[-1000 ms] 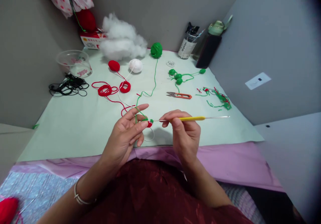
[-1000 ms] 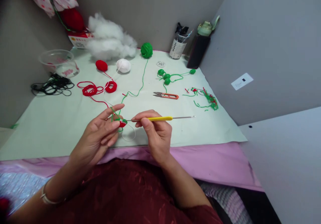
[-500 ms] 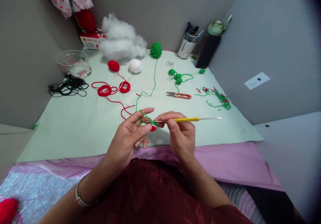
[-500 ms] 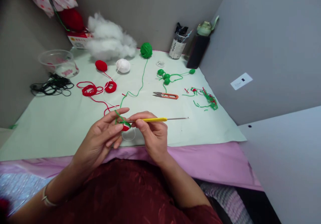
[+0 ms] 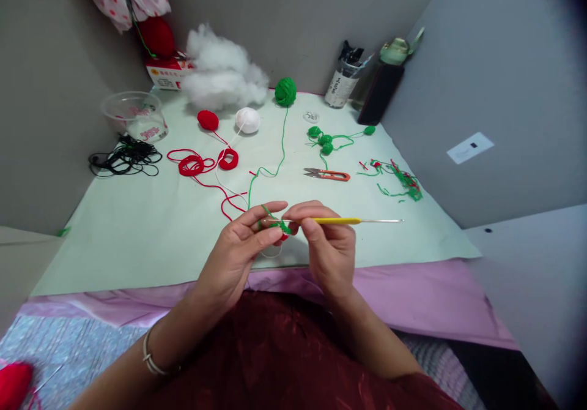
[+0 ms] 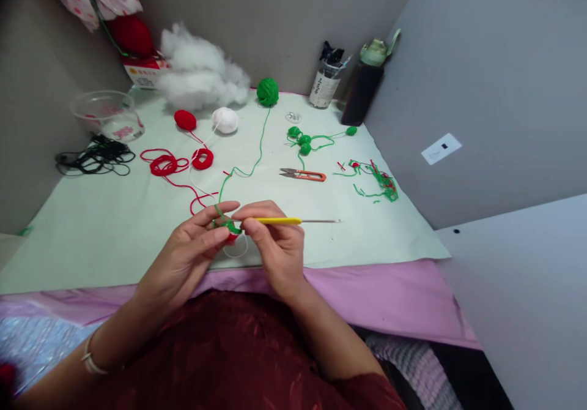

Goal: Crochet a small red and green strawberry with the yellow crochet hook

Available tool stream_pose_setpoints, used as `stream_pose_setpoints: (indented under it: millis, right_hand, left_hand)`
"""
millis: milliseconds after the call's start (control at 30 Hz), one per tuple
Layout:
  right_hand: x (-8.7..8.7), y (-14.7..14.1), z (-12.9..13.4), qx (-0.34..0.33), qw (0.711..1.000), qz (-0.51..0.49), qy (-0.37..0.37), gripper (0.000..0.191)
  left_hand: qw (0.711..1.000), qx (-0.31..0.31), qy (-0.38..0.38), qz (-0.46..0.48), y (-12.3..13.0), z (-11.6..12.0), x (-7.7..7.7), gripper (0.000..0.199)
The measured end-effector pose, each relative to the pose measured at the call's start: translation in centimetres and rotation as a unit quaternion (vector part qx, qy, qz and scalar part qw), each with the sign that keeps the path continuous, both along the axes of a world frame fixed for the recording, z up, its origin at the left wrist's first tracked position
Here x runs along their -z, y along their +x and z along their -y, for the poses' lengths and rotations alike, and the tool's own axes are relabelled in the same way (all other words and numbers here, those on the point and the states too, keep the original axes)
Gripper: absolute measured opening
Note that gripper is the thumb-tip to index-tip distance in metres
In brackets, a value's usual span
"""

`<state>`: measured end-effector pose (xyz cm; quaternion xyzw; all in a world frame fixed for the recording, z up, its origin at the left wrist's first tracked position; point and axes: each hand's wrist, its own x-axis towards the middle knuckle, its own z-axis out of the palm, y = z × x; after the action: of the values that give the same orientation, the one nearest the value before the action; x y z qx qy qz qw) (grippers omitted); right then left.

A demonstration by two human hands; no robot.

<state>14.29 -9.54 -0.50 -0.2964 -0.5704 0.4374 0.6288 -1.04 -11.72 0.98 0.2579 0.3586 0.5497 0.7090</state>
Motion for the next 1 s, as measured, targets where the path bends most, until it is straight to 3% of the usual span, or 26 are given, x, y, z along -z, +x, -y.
stream_pose_setpoints:
  millis: [233, 467, 833, 1000]
  right_hand:
    - [0.4, 0.2, 0.1, -0.023, 0.996, -0.034, -0.085, 0.014]
    - [-0.3, 0.4, 0.1, -0.048, 0.991, -0.063, -0.109, 0.019]
    - [-0.6, 0.4, 0.8, 0.028, 0.998, 0.050, -0.002, 0.019]
    - [-0.4, 0.4, 0.9, 0.044, 0.989, 0.106, 0.088, 0.022]
  left_hand:
    - [0.998, -0.023, 0.026, -0.043, 0.1, 0.0, 0.1, 0.028]
    - [0.999, -0.013, 0.028, -0.042, 0.0, 0.0, -0.4, 0.029]
    - [0.983, -0.042, 0.092, -0.153, -0.3, 0.1, 0.5, 0.023]
    - [0.947, -0.119, 0.132, -0.266, -0.1, 0.6, 0.1, 0.020]
